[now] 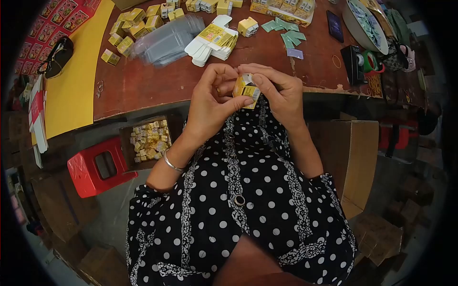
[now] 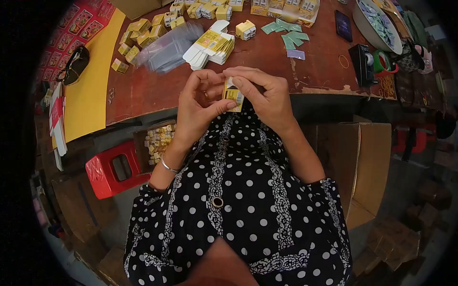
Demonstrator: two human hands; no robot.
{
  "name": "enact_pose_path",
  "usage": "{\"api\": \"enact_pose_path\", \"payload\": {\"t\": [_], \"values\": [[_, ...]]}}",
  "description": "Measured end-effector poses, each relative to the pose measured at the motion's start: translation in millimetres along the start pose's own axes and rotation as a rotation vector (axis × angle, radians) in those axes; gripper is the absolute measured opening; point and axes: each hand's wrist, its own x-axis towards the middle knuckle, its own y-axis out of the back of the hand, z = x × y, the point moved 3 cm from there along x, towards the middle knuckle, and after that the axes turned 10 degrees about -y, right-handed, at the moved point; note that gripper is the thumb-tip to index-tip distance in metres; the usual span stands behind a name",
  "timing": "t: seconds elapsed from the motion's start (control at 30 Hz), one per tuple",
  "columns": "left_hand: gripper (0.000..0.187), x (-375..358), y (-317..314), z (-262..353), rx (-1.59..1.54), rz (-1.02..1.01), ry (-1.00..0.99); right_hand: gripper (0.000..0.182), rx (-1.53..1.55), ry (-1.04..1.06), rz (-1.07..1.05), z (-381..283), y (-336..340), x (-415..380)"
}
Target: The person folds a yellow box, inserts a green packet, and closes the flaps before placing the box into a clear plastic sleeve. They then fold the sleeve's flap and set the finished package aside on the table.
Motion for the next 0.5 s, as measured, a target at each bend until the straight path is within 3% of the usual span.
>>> {"api": "enact_pose_path", "payload": {"t": [0.07, 0.2, 0.27, 0.5], "values": [[0.046, -0.7, -0.5, -1.1, -0.010, 0.000, 0.004, 0.024, 0.031, -0.092, 0.007, 0.9, -0.5, -0.8], [0.047, -1.9, -0.1, -4.0, -0.089, 0.000, -0.010, 0.024, -0.049, -0.038, 0.002, 2.6, -1.7, -1.0], [0.048, -2.5, -1.1, -2.7, -0.144, 0.022, -0.053, 0.023, -0.154, 0.222, -0.020, 4.8, 0.4, 1.0], [0.034, -7.1, -2.0, -3.6, -0.154, 0.038, -0.151, 0.028, -0.399, 0.444, -0.065, -3.5, 3.7, 3.4]]}}
